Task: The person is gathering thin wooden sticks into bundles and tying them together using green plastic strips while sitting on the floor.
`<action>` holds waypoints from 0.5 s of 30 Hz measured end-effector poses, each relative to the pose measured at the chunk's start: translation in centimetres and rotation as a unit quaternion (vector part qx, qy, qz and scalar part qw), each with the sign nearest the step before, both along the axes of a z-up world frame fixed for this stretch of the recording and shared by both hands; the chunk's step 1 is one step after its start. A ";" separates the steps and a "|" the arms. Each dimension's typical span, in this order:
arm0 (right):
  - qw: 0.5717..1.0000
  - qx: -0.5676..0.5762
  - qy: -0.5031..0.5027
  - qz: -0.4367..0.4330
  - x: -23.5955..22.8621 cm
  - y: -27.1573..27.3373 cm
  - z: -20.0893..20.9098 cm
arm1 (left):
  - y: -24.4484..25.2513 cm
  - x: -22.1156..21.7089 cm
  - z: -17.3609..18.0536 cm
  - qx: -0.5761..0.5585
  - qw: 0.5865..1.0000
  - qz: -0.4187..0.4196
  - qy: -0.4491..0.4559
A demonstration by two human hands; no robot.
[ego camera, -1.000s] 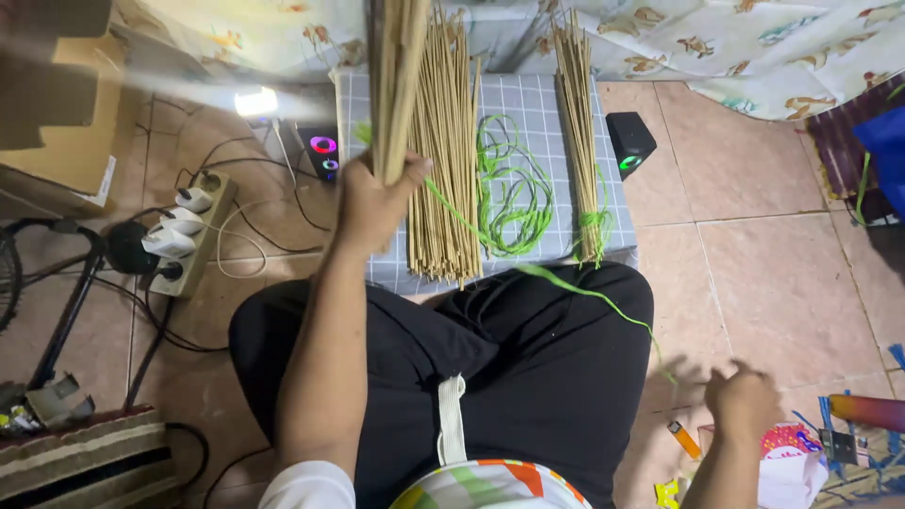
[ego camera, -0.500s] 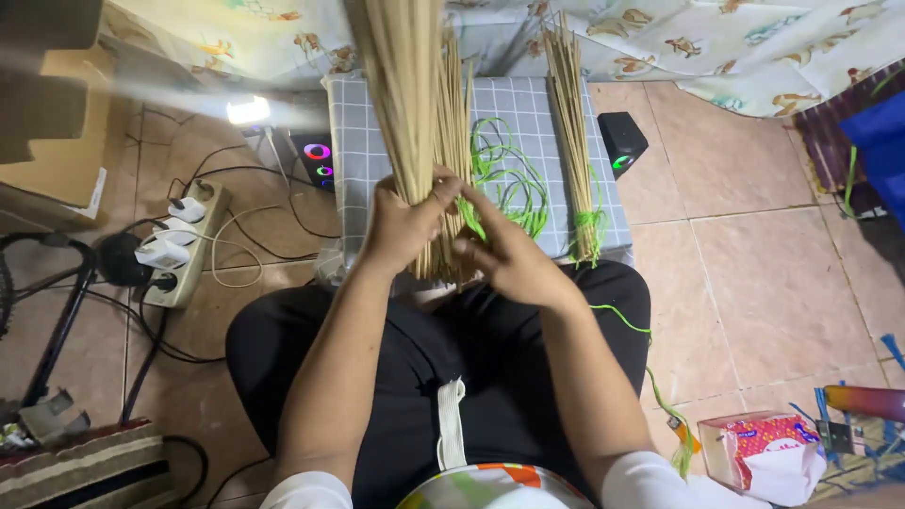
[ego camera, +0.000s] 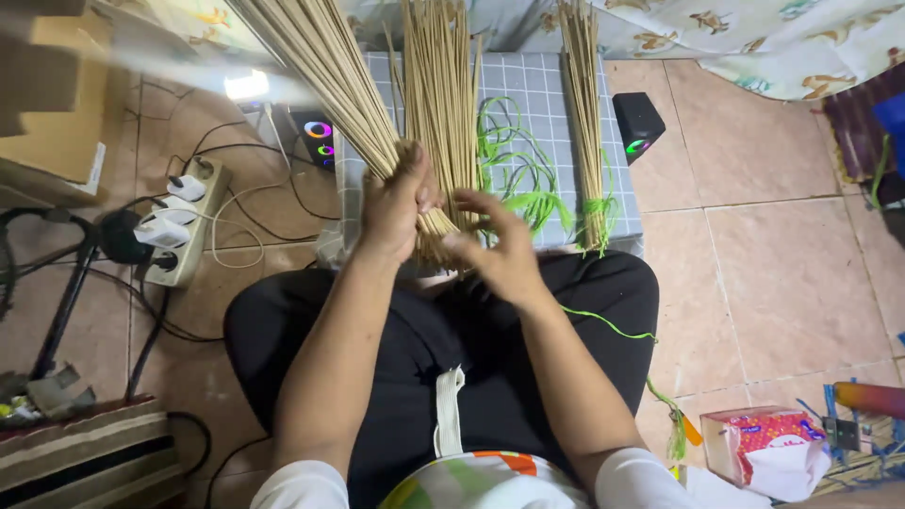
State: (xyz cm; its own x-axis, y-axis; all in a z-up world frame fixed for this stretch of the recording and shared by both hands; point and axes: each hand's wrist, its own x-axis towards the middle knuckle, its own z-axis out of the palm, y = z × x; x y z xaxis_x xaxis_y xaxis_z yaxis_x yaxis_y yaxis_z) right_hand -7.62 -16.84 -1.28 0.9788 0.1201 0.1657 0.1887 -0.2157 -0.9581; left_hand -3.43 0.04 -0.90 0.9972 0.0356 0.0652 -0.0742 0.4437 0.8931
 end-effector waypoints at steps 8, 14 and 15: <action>0.946 0.106 0.146 0.270 1.8 -1.5 -1.3 | -1.2 -0.4 -0.5 -0.067 0.989 -0.128 -0.034; 0.982 0.031 0.131 0.133 0.5 -0.7 -1.0 | -3.4 -1.0 0.1 0.023 0.998 -0.039 -0.048; 0.982 0.033 0.129 0.132 0.2 -0.5 -0.6 | -3.6 -1.1 0.6 0.025 0.998 -0.041 -0.051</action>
